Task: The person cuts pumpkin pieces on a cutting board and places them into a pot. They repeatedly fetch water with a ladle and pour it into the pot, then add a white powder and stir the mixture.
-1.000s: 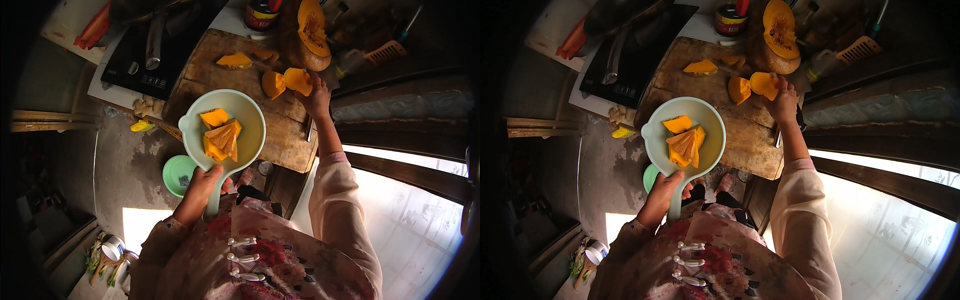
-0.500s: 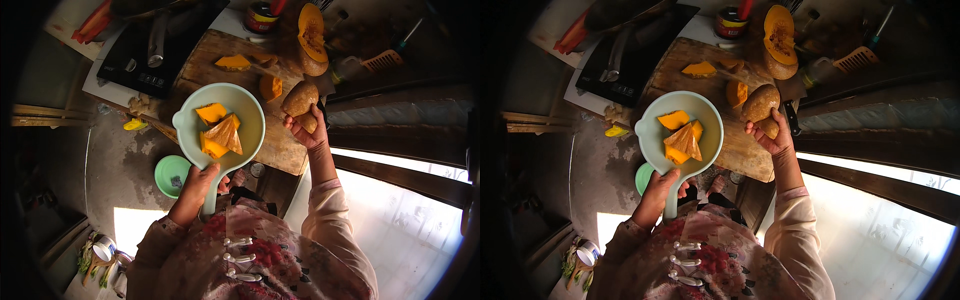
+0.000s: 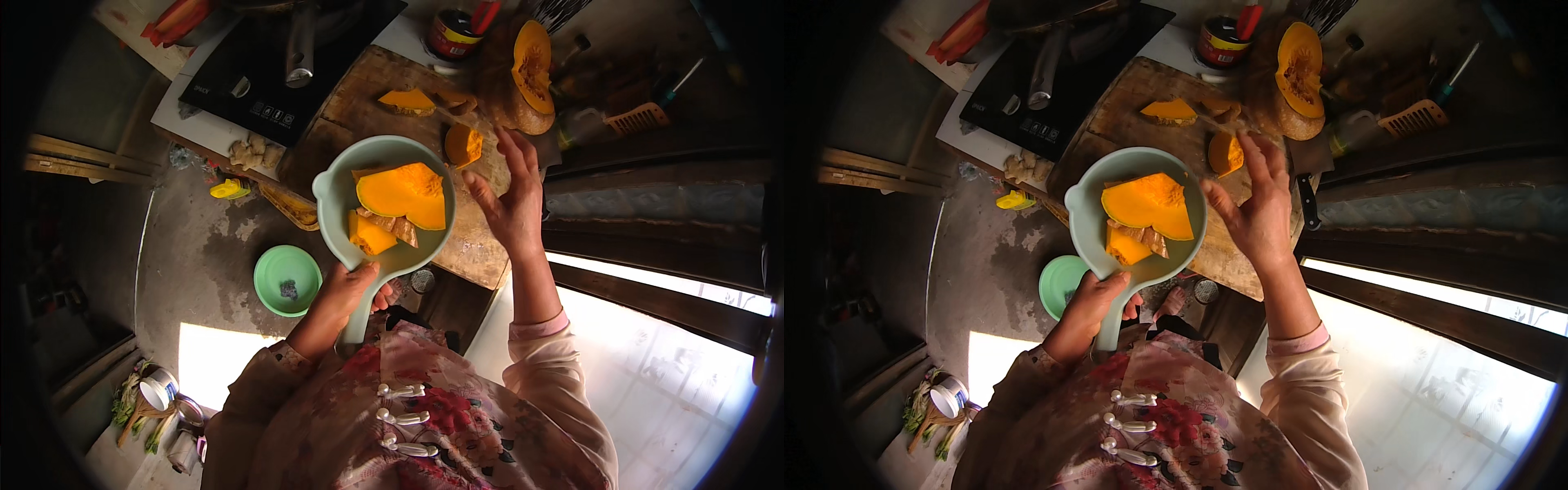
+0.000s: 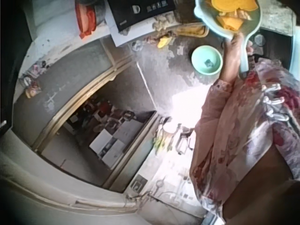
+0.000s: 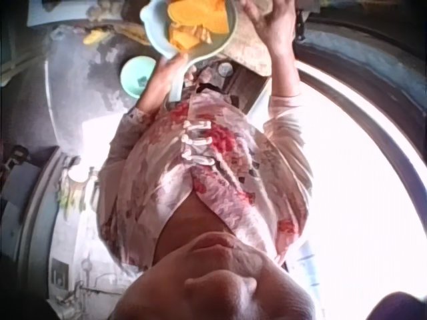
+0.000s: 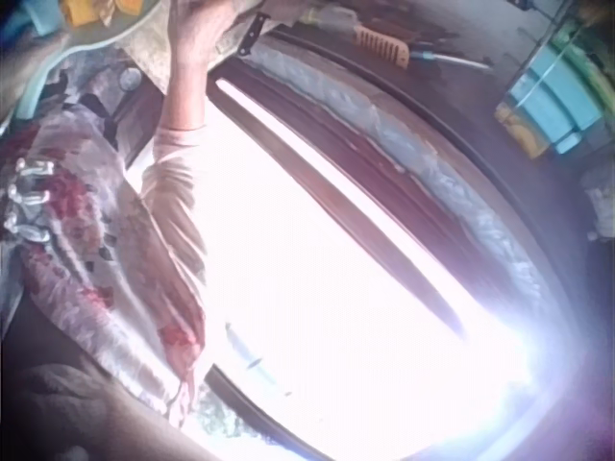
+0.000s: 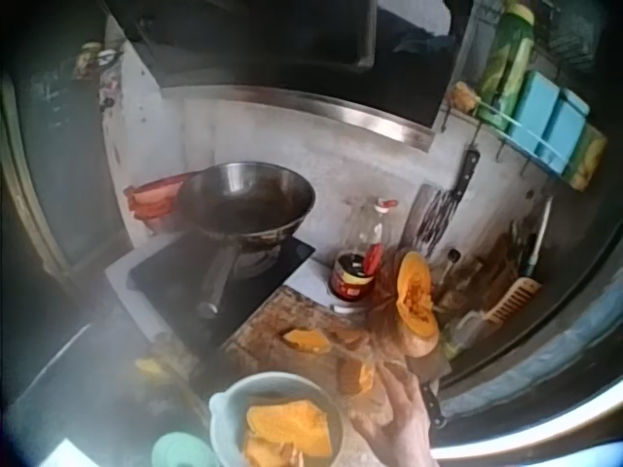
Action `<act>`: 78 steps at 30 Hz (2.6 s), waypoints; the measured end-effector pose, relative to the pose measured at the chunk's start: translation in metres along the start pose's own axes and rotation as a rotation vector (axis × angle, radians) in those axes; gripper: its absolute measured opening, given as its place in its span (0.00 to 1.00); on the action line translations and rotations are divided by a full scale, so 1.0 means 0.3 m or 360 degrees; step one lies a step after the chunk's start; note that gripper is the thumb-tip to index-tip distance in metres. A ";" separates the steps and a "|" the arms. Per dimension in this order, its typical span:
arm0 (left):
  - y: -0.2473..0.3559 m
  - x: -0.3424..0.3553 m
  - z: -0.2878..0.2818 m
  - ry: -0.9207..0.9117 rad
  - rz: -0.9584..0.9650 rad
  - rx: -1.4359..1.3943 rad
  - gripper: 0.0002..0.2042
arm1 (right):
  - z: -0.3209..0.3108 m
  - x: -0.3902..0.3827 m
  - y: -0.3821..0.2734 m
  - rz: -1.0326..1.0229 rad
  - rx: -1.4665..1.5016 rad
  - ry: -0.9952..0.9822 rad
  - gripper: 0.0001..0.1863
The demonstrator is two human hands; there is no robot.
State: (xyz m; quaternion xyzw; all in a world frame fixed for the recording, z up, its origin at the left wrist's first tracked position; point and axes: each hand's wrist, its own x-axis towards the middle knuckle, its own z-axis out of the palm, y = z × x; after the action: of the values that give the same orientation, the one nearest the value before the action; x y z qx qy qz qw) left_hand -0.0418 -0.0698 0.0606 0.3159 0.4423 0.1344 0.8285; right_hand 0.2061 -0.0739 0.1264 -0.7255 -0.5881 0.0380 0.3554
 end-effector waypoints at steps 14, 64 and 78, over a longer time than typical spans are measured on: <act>0.007 -0.007 -0.056 0.0048 0.0021 -0.0186 0.10 | 0.139 0.062 0.168 0.0636 0.1335 0.0100 0.25; -0.084 -0.341 -0.313 0.0189 0.0302 -0.0209 0.08 | 0.193 0.011 -0.324 -0.0041 0.1120 -0.0954 0.23; -0.580 -0.857 -0.262 0.0689 0.0518 -0.0358 0.12 | 0.283 -0.609 -0.907 -0.0179 0.1900 -0.2092 0.27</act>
State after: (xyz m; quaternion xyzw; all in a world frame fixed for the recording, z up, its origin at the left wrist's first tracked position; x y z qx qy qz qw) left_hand -0.2631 -0.3001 0.0833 0.2528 0.5348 0.3780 0.7122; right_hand -0.1146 -0.1798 0.1494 -0.2208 -0.5901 0.7295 0.2663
